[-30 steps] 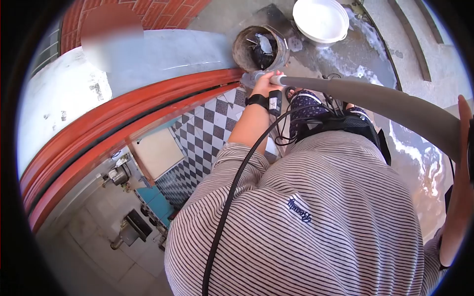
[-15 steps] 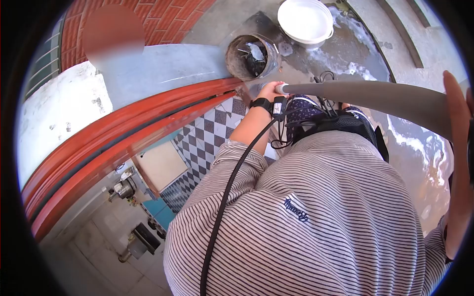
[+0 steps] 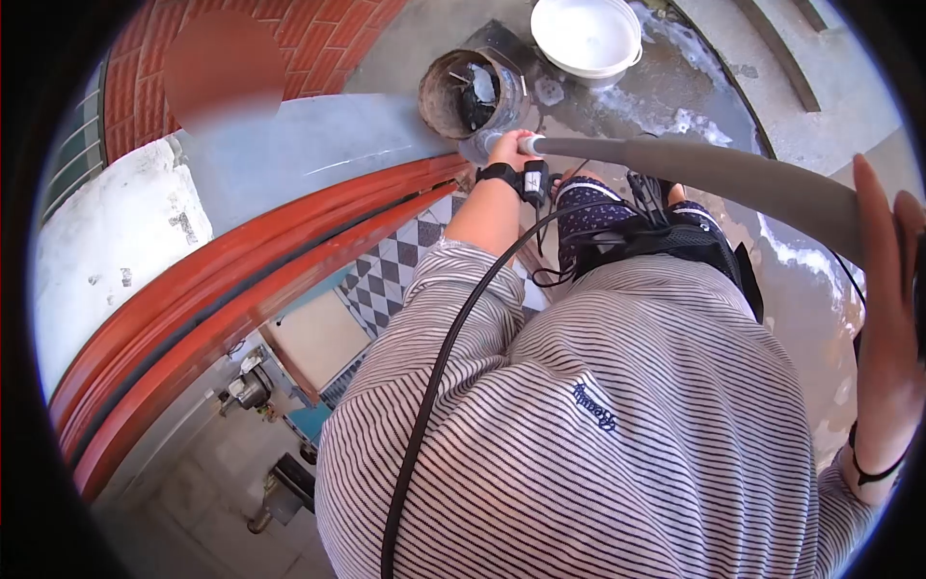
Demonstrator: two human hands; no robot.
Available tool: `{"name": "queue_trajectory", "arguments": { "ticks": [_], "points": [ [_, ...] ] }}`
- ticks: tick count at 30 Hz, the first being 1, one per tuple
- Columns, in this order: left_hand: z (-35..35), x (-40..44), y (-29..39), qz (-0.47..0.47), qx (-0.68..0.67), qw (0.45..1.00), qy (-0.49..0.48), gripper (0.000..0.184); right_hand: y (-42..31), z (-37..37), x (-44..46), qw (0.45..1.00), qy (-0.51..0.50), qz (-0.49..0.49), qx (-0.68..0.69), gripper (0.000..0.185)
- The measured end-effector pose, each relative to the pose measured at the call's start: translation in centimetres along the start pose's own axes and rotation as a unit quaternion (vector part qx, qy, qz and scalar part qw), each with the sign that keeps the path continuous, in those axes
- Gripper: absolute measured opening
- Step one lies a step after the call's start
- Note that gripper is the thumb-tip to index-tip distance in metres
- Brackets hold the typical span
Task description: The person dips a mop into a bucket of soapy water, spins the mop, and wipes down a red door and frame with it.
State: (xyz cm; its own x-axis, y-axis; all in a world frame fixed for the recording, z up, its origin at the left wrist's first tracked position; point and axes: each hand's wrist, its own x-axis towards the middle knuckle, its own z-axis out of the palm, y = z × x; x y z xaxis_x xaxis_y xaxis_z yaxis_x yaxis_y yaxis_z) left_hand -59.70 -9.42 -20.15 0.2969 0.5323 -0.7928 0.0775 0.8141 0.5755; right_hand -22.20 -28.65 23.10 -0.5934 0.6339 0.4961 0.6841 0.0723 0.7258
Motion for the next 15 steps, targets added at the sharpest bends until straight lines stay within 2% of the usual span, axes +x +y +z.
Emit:
{"name": "queue_trajectory", "arguments": {
  "ticks": [2, 4, 8, 10, 12, 13, 15],
  "points": [
    [-0.1, -1.1, 2.0, -0.099, -0.253, 0.958, 0.097, 0.010, -1.0, 0.1, 1.4, 1.000, 0.003, -0.008, 0.004, 0.010],
    [-1.1, -1.6, 2.4, -0.058, -0.226, 0.962, 0.142, 0.020, -2.7, -0.4, 2.5, 1.000, -0.022, -0.002, 0.014, 0.010],
    [-3.9, -0.4, 1.6, -0.083, -0.356, 0.926, 0.095, 0.021, -5.2, -2.3, 5.5, 0.996, -0.085, 0.017, 0.034, 0.011],
    [-4.1, 0.2, 0.7, -0.094, -0.373, 0.918, 0.091, 0.021, -6.5, -2.9, 6.6, 0.992, -0.116, 0.018, 0.041, 0.012],
    [-4.8, 1.1, -0.8, -0.130, -0.353, 0.926, 0.038, 0.018, -8.4, -2.7, 7.0, 0.988, -0.144, 0.018, 0.046, 0.013],
    [-4.3, 1.1, -1.2, -0.102, -0.284, 0.952, 0.049, 0.015, -9.1, -2.3, 6.9, 0.986, -0.158, 0.019, 0.046, 0.013],
    [-3.0, 1.5, -1.2, -0.096, -0.261, 0.959, 0.064, 0.017, -10.1, -1.5, 6.2, 0.981, -0.188, 0.022, 0.045, 0.014]
  ]
}}
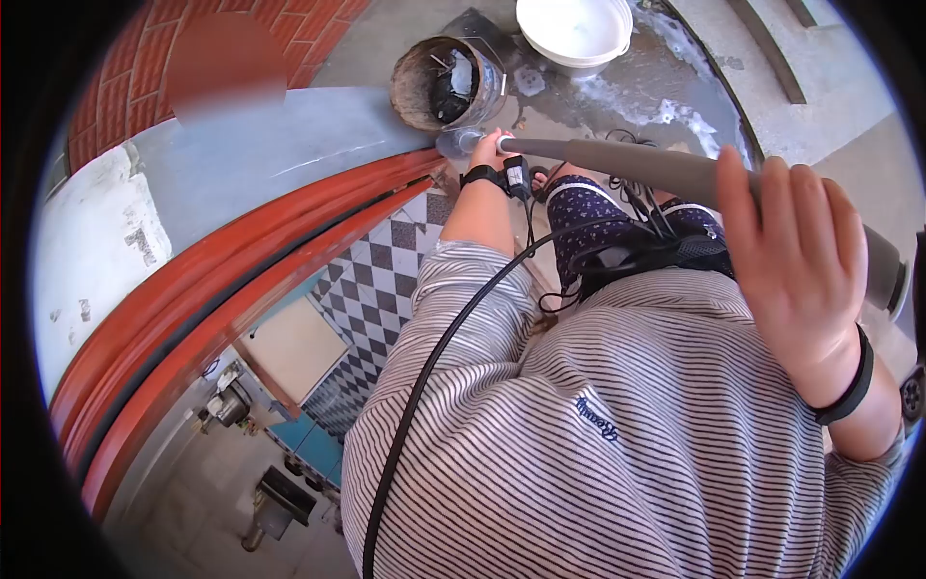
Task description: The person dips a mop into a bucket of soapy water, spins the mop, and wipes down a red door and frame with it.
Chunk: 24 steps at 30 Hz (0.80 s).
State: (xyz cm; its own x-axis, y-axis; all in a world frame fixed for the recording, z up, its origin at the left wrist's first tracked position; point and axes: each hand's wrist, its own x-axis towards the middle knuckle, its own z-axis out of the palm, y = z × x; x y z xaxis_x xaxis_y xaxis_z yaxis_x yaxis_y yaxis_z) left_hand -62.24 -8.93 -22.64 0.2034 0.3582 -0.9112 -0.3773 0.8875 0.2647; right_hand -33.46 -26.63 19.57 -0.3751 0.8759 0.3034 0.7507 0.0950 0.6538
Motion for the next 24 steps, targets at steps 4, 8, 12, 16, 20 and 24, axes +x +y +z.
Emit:
{"name": "queue_trajectory", "arguments": {
  "ticks": [4, 8, 12, 16, 20, 24],
  "points": [
    [0.0, 1.5, -1.4, 0.024, 0.058, 0.998, 0.010, 0.016, 0.8, 2.2, -1.4, 0.998, -0.058, 0.011, 0.019, 0.016],
    [3.5, 0.1, -2.4, 0.008, 0.065, 0.998, 0.015, 0.013, 4.9, 5.3, -3.5, 0.993, -0.104, 0.034, 0.039, 0.018],
    [6.1, -1.1, -4.3, -0.005, -0.018, 0.999, 0.031, 0.013, 7.9, 8.8, -7.1, 0.985, -0.145, 0.069, 0.067, 0.021],
    [9.2, -2.4, -6.7, -0.003, -0.015, 0.997, 0.070, 0.010, 9.6, 11.4, -12.3, 0.971, -0.192, 0.109, 0.087, 0.023],
    [12.1, -3.8, -10.0, -0.008, -0.093, 0.994, 0.065, 0.014, 11.8, 15.3, -19.3, 0.954, -0.235, 0.142, 0.117, 0.025],
    [16.5, -8.0, -12.0, -0.020, -0.148, 0.987, 0.051, 0.024, 14.5, 21.1, -27.3, 0.938, -0.259, 0.171, 0.154, 0.027]
  ]
}}
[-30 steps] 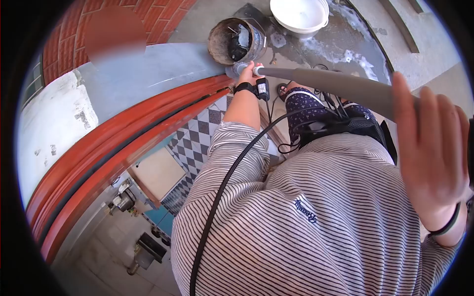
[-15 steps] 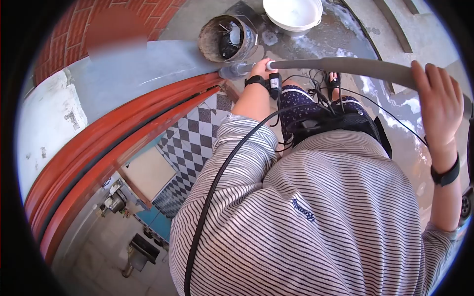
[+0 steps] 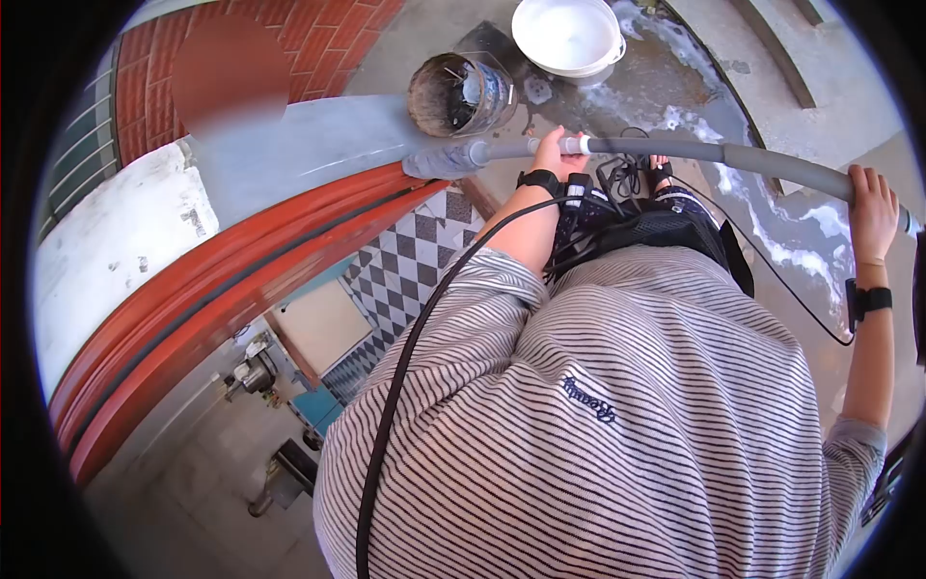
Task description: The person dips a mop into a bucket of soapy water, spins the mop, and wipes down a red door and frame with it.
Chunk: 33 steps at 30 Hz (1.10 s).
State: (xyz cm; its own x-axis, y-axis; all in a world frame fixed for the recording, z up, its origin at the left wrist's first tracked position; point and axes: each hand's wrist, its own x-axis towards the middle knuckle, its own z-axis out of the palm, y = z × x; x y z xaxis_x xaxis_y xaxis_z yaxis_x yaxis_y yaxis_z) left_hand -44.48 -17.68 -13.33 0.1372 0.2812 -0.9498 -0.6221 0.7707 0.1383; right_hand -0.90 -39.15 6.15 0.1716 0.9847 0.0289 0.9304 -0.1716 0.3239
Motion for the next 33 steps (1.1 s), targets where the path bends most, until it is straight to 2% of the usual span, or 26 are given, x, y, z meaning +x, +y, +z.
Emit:
{"name": "queue_trajectory", "arguments": {
  "ticks": [2, 7, 11, 13, 16, 19, 23, 25, 29, 33],
  "points": [
    [0.8, -1.4, -1.1, 0.000, -0.011, 0.999, -0.041, 0.031, 2.9, 3.3, -0.5, 1.000, -0.007, 0.007, 0.010, 0.026],
    [3.5, -7.8, -2.5, 0.044, 0.036, 0.997, -0.053, 0.036, 7.2, 11.8, -1.6, 0.998, -0.034, 0.036, 0.045, 0.022],
    [4.5, -12.6, -2.5, 0.088, 0.060, 0.991, -0.087, 0.037, 6.2, 15.5, -1.9, 0.990, -0.021, 0.062, 0.121, 0.021],
    [4.4, -14.3, -2.0, 0.065, 0.072, 0.985, -0.144, 0.039, 5.5, 16.3, -1.9, 0.987, -0.020, 0.065, 0.144, 0.022],
    [4.9, -17.3, -1.4, 0.111, 0.136, 0.972, -0.157, 0.040, 4.1, 17.6, -1.9, 0.980, -0.035, 0.064, 0.183, 0.022],
    [3.6, -17.1, -0.7, 0.136, 0.168, 0.960, -0.176, 0.038, 2.0, 18.2, -2.1, 0.974, -0.065, 0.045, 0.211, 0.022],
    [2.6, -16.0, -0.4, 0.098, 0.147, 0.970, -0.169, 0.030, 2.1, 19.7, -3.2, 0.971, -0.110, 0.039, 0.208, 0.022],
    [2.8, -16.2, -0.5, 0.093, 0.160, 0.961, -0.203, 0.027, 3.0, 18.7, -3.3, 0.974, -0.110, 0.045, 0.194, 0.024],
    [2.8, -13.9, -1.1, 0.073, 0.173, 0.962, -0.196, 0.029, 6.1, 16.0, -3.4, 0.987, -0.075, 0.048, 0.137, 0.023],
    [2.8, -11.3, -1.6, 0.071, 0.153, 0.971, -0.167, 0.030, 6.5, 7.3, -2.0, 0.995, -0.043, 0.043, 0.077, 0.023]
  ]
}}
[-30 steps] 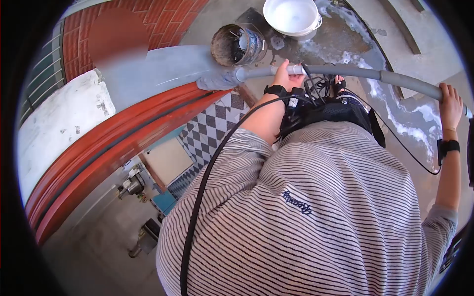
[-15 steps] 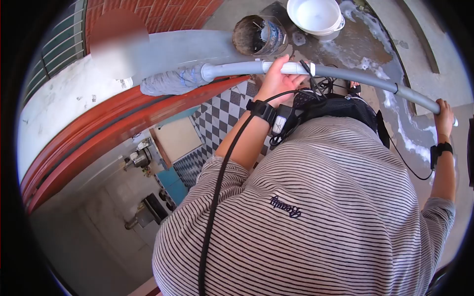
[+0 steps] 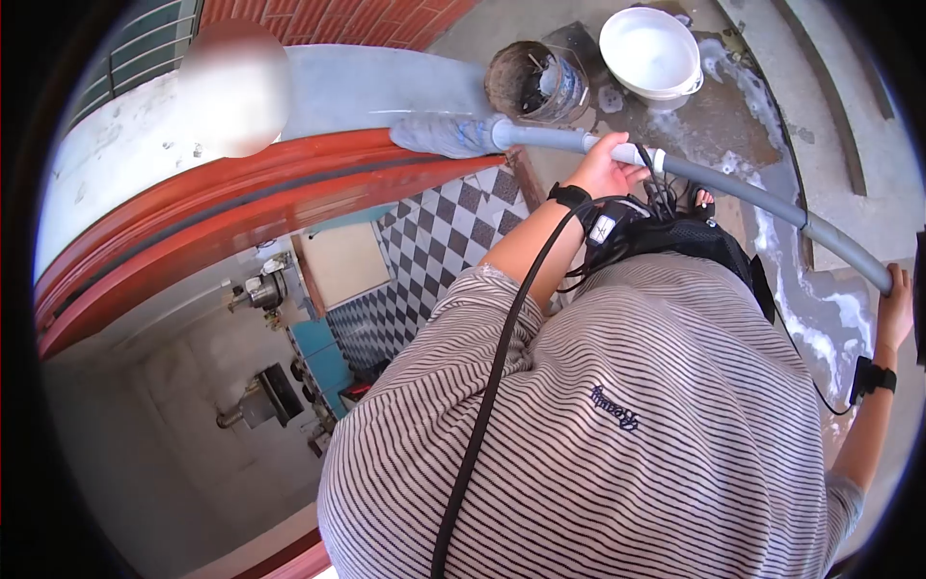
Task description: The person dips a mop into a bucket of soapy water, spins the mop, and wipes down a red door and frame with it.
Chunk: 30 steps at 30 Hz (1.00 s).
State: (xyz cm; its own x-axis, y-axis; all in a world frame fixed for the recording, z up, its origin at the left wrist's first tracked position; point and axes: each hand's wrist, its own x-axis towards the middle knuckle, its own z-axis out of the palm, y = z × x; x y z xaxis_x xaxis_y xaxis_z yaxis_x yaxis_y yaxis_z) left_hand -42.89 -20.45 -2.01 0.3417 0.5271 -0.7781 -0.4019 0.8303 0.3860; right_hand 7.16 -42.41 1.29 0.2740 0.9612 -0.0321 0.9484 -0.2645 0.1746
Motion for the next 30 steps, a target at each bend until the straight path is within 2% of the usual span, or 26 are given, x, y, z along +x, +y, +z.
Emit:
{"name": "queue_trajectory", "arguments": {
  "ticks": [2, 4, 5, 6, 10, 12, 14, 18, 21, 24, 26, 30],
  "points": [
    [-0.5, 0.8, -0.2, -0.017, -0.021, 0.999, 0.018, 0.027, 0.2, -1.0, -0.2, 1.000, 0.026, -0.005, -0.007, 0.025],
    [-1.4, 1.2, -0.4, -0.042, -0.007, 0.999, -0.001, 0.027, 0.4, 1.0, -0.7, 0.999, 0.008, 0.002, -0.031, 0.027],
    [-1.6, 1.1, -0.7, -0.031, 0.002, 1.000, -0.004, 0.026, 0.6, 2.7, -1.2, 1.000, -0.008, 0.010, -0.019, 0.026],
    [-1.8, 1.1, -1.0, -0.026, -0.016, 1.000, -0.003, 0.023, 0.7, 4.5, -1.6, 1.000, 0.019, -0.003, -0.004, 0.023],
    [0.8, -2.3, 0.0, 0.009, -0.021, 1.000, -0.003, 0.017, -0.9, 7.0, -0.8, 0.999, 0.005, 0.023, 0.042, 0.021],
    [2.6, -4.3, 1.3, 0.051, 0.017, 0.998, -0.017, 0.020, -1.2, 8.7, 1.0, 0.998, 0.006, 0.027, 0.063, 0.020],
    [3.5, -6.7, 3.4, 0.105, 0.022, 0.994, -0.011, 0.022, -3.0, 11.3, 2.7, 0.989, 0.019, 0.005, 0.144, 0.020],
    [4.8, -13.7, 9.8, 0.248, 0.109, 0.961, 0.048, 0.027, -12.5, 10.1, 6.2, 0.952, 0.013, -0.053, 0.302, 0.023],
    [4.4, -16.7, 13.6, 0.322, 0.185, 0.927, 0.057, 0.026, -18.1, 9.0, 7.2, 0.935, 0.008, -0.071, 0.349, 0.024],
    [3.6, -16.2, 13.5, 0.337, 0.199, 0.918, 0.068, 0.025, -18.4, 9.1, 7.3, 0.931, -0.018, -0.078, 0.357, 0.025],
    [3.4, -15.3, 11.9, 0.320, 0.171, 0.930, 0.050, 0.023, -16.5, 9.0, 6.1, 0.932, -0.033, -0.075, 0.352, 0.026],
    [1.9, -10.7, 6.3, 0.191, 0.091, 0.977, 0.031, 0.020, -8.9, 10.3, 2.2, 0.961, -0.060, -0.036, 0.267, 0.025]
  ]
}}
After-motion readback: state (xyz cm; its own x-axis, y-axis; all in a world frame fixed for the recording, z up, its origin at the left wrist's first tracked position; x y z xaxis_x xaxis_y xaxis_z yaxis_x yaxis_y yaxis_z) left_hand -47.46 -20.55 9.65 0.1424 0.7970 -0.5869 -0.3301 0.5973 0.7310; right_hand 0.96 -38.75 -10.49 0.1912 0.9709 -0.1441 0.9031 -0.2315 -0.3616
